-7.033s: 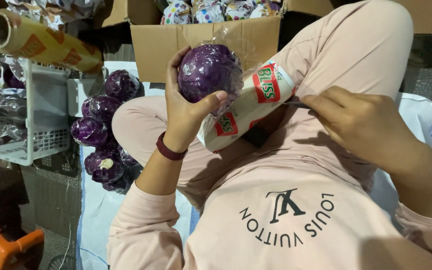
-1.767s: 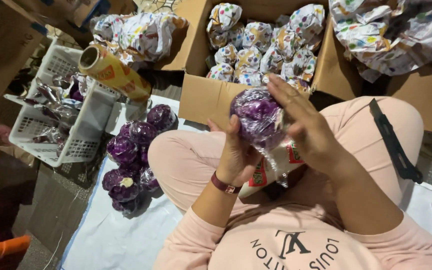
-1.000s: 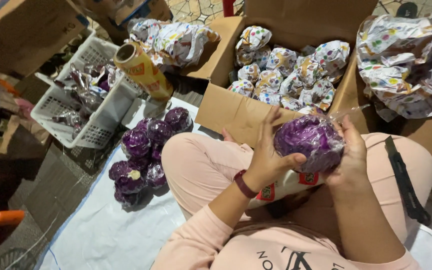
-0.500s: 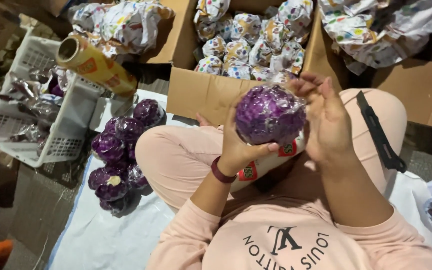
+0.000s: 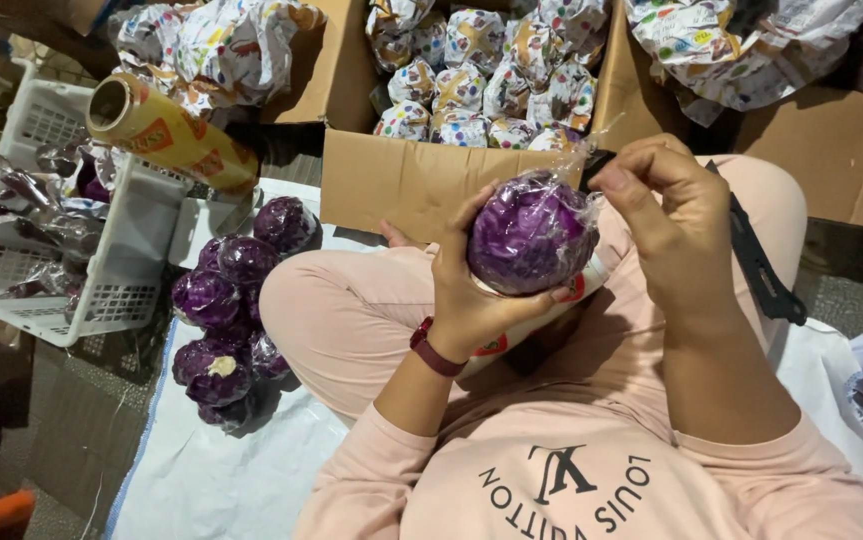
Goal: The person sits on the floor and wraps individual red cabbages in plastic wrap. They unwrap a cabbage from a paper bag, pull a sheet of plastic wrap from a roll, wrap the cabbage, and place it on a growing pile. The process is repeated with multiple cabbages.
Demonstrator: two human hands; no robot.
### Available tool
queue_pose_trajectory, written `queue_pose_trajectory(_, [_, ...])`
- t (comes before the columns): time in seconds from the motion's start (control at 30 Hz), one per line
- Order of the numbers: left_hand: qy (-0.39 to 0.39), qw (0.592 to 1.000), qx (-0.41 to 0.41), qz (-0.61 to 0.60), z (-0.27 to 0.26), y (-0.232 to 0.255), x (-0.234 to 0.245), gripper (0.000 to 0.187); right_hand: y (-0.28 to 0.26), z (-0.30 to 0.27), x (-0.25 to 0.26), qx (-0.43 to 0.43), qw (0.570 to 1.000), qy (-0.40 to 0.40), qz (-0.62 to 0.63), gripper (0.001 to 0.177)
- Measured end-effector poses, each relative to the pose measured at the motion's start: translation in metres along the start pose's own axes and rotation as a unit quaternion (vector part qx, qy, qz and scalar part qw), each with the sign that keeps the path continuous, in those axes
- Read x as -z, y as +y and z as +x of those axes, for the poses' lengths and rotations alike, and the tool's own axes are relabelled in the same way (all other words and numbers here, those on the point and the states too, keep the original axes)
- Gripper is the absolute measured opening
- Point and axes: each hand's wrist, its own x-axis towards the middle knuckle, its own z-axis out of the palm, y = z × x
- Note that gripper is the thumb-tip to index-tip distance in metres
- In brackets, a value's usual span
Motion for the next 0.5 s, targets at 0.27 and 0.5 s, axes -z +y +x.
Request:
queue_pose_trajectory(0.27, [-0.011, 0.994, -0.054, 0.099, -0.001, 0.005, -0.003, 0.097, 0.003, 0.009, -0.006, -0.079, 0.996, -0.019, 0.048, 0.01])
queue_pose_trajectory(0.5, [-0.048, 0.993, -0.029, 0.101, -0.002, 0.005, -0.003, 0.097, -0.004, 0.016, -0.008, -0.069, 0.99, -0.032, 0.118, 0.012])
